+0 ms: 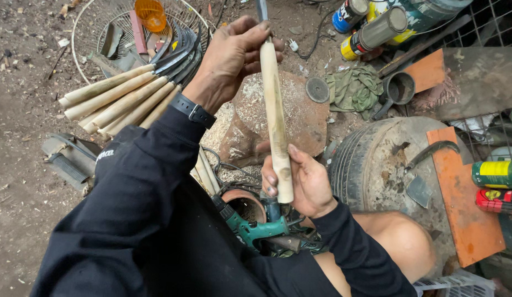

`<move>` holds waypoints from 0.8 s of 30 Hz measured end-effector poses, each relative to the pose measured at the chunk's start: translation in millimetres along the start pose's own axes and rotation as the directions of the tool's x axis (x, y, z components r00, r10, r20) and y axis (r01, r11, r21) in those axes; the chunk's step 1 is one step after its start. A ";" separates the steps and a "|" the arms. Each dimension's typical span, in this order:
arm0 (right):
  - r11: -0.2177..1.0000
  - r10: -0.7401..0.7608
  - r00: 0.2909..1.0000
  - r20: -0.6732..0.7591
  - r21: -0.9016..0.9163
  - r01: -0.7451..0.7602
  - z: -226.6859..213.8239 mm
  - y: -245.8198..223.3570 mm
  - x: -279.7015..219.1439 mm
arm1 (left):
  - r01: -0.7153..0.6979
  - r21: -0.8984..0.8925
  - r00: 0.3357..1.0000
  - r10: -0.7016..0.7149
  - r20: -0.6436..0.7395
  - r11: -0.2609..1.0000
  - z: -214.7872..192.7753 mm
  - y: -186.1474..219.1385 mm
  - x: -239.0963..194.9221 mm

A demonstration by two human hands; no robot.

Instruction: The person assembles sickles by inserting curved metal blades into wooden handles. They use a hammer to tap the blades into place and a power drill to create holes in the handles. The person works on multiple sickles, placing finished ones aside.

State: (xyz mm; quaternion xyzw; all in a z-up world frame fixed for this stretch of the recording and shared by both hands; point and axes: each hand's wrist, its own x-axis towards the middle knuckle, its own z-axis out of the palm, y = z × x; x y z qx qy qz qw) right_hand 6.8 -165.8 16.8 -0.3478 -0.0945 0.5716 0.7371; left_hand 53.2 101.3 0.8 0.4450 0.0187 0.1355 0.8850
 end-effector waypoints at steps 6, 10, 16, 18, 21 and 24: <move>0.997 -0.007 0.998 -0.067 -0.077 0.002 -2.1 7.2 2.1 | 0.001 0.002 0.999 -0.001 0.038 1.000 3.7 10.8 -10.9; 0.993 -0.060 0.997 -0.047 -0.109 0.054 -4.1 6.3 2.0 | 0.032 -0.124 0.996 -0.021 0.090 0.992 8.9 16.0 -13.9; 0.992 -0.055 0.998 -0.027 -0.112 0.052 -5.2 6.9 2.1 | 0.030 -0.115 0.995 -0.019 0.096 0.993 8.9 16.2 -15.3; 0.992 -0.053 0.998 -0.026 -0.114 0.050 -5.3 7.1 1.4 | 0.050 -0.164 0.994 -0.033 0.104 0.985 8.1 16.6 -15.3; 0.992 -0.049 0.999 -0.022 -0.118 0.046 -5.8 6.2 1.1 | 0.077 -0.203 0.993 -0.057 0.100 0.976 7.7 18.6 -15.3; 0.992 -0.047 0.999 -0.014 -0.119 0.045 -6.6 6.1 0.0 | 0.070 -0.192 0.994 -0.054 0.090 0.979 9.2 18.4 -16.4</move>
